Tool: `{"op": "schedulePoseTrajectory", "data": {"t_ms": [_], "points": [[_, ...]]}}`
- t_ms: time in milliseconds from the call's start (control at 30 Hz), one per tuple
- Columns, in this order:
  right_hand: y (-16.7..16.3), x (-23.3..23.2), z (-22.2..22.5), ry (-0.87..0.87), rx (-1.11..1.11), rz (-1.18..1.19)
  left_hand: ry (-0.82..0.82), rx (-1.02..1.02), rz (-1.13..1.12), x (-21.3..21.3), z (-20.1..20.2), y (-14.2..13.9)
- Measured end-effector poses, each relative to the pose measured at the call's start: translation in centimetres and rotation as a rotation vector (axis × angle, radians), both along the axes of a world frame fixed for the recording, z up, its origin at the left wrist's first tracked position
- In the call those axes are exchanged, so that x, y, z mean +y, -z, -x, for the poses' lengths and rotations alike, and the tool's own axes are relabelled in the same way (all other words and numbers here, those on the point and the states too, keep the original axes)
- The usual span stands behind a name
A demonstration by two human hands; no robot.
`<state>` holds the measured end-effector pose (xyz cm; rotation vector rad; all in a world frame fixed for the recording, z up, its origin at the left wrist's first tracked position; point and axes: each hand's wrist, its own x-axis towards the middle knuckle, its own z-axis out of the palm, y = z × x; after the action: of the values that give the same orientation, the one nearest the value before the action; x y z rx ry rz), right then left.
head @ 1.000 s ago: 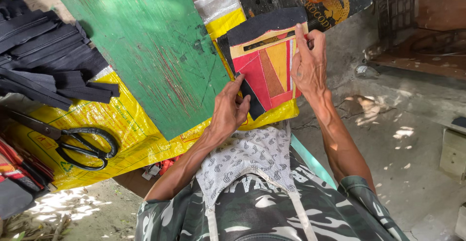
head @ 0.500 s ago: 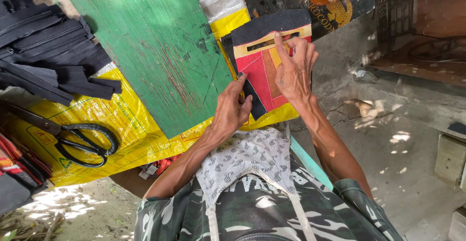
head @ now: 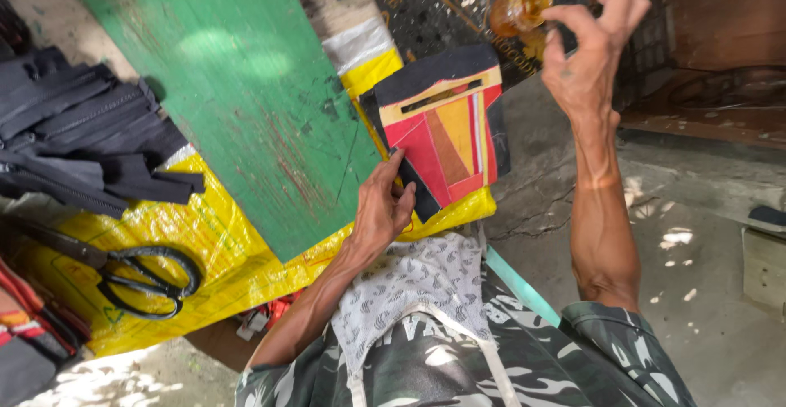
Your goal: The person assembles a colorful patchwork leather piece at a workbench. They align layered leather pieces on a black base, apply glue from a small jar, press the pieces down, and repeatedly run a finger along the edges and slot opening to secure and smooth the assembly, turning the piece over to work on it.
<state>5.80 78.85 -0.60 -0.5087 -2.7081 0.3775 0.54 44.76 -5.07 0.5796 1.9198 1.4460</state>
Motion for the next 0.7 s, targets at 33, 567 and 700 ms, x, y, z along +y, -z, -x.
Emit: {"op": "schedulePoseTrajectory", "data": {"t_ms": [33,567,700], "points": [[-0.3,0.4,0.2,-0.042,-0.026,-0.024,0.0,-0.003,-0.008,0.0,0.0,0.0],[-0.4,-1.9,-0.7,0.047,0.246,0.314,-0.012,-0.019,-0.04,-0.2,-0.1,-0.1],[4.0,-9.5,-2.4,0.139,0.338,1.399,-0.004,-0.083,-0.012,-0.1,0.0,-0.1]]}}
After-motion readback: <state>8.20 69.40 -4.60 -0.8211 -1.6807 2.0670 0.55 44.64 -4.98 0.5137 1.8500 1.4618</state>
